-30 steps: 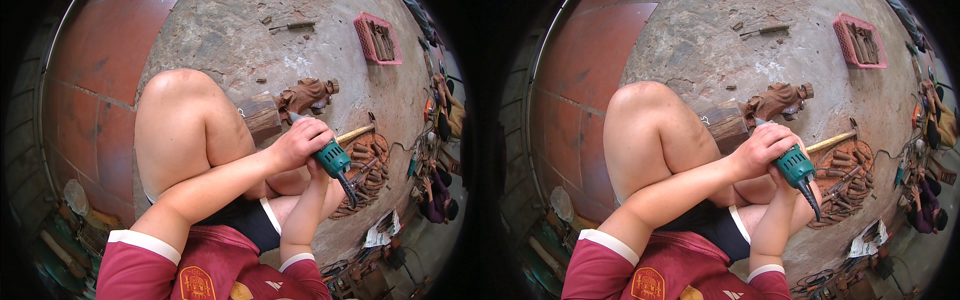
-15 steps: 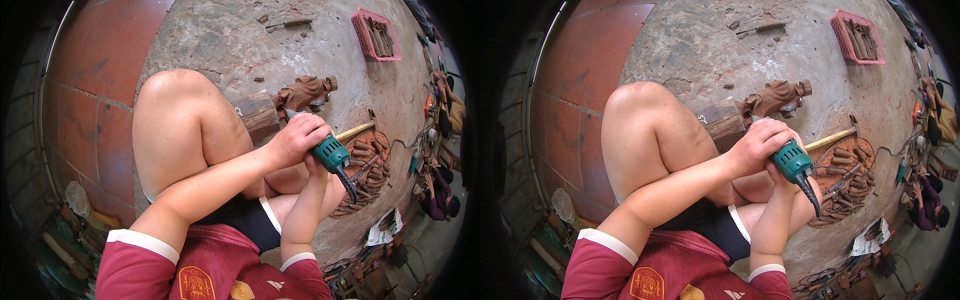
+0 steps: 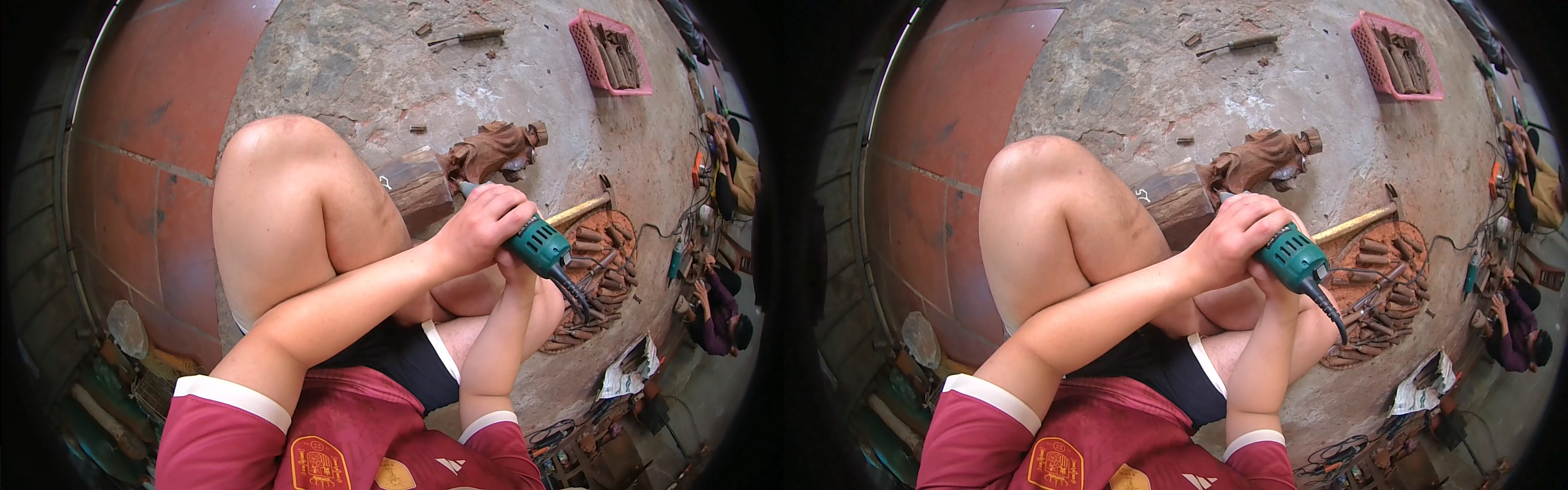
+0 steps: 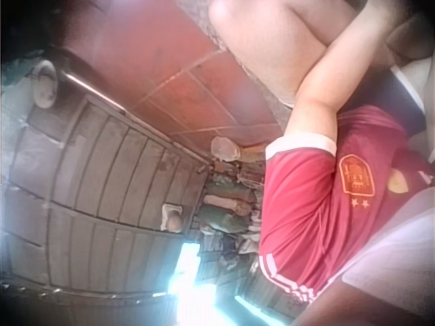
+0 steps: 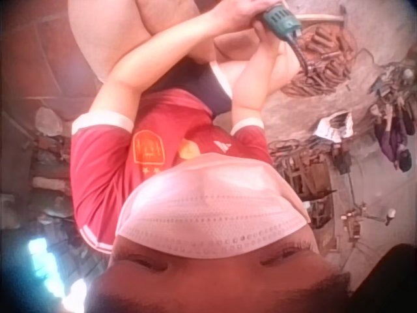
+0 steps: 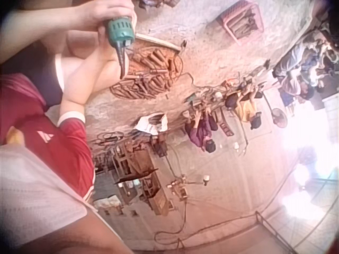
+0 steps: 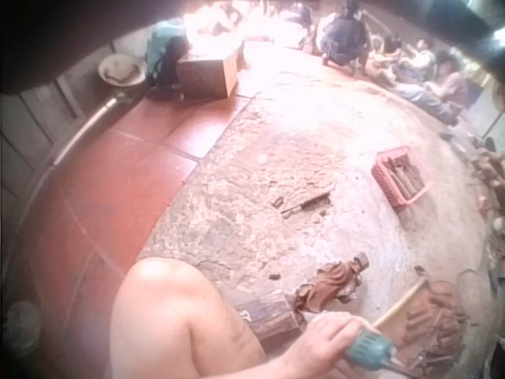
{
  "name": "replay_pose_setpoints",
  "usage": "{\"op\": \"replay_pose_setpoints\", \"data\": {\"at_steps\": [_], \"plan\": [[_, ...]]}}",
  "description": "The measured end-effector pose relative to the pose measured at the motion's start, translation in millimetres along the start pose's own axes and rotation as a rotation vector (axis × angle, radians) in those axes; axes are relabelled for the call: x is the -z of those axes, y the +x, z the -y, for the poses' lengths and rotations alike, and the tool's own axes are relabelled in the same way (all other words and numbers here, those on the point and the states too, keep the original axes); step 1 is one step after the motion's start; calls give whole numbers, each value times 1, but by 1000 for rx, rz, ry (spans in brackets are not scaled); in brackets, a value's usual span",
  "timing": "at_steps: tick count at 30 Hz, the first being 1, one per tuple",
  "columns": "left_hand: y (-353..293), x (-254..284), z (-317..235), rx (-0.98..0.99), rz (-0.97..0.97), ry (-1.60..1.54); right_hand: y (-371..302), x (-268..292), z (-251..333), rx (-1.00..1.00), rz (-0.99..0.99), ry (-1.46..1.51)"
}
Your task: The person sits cross-legged on the floor and uses a green rotary power tool to carve a small wooden figurine. The person holds the figurine with their left hand and the tool with their right hand, applying the tool to the wood to shape it. The person occasionally pauses to inspect the figurine before resuming the carving.
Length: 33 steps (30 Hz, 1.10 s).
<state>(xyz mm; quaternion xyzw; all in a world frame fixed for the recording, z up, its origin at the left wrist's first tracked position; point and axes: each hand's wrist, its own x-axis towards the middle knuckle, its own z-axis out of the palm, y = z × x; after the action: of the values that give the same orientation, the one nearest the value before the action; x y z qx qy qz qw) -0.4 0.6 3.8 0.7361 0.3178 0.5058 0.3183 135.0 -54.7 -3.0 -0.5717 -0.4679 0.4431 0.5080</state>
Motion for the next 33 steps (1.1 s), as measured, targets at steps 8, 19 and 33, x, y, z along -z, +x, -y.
{"op": "replay_pose_setpoints", "data": {"at_steps": [8,19,33], "plan": [[1,0,-3,10,3,-8,-4,1,6,-109,-4,26],[5,2,-7,15,105,-48,-31,3,-13,-218,-122,319],[5,4,-4,10,178,-41,-31,-5,-22,-202,-147,274]]}}
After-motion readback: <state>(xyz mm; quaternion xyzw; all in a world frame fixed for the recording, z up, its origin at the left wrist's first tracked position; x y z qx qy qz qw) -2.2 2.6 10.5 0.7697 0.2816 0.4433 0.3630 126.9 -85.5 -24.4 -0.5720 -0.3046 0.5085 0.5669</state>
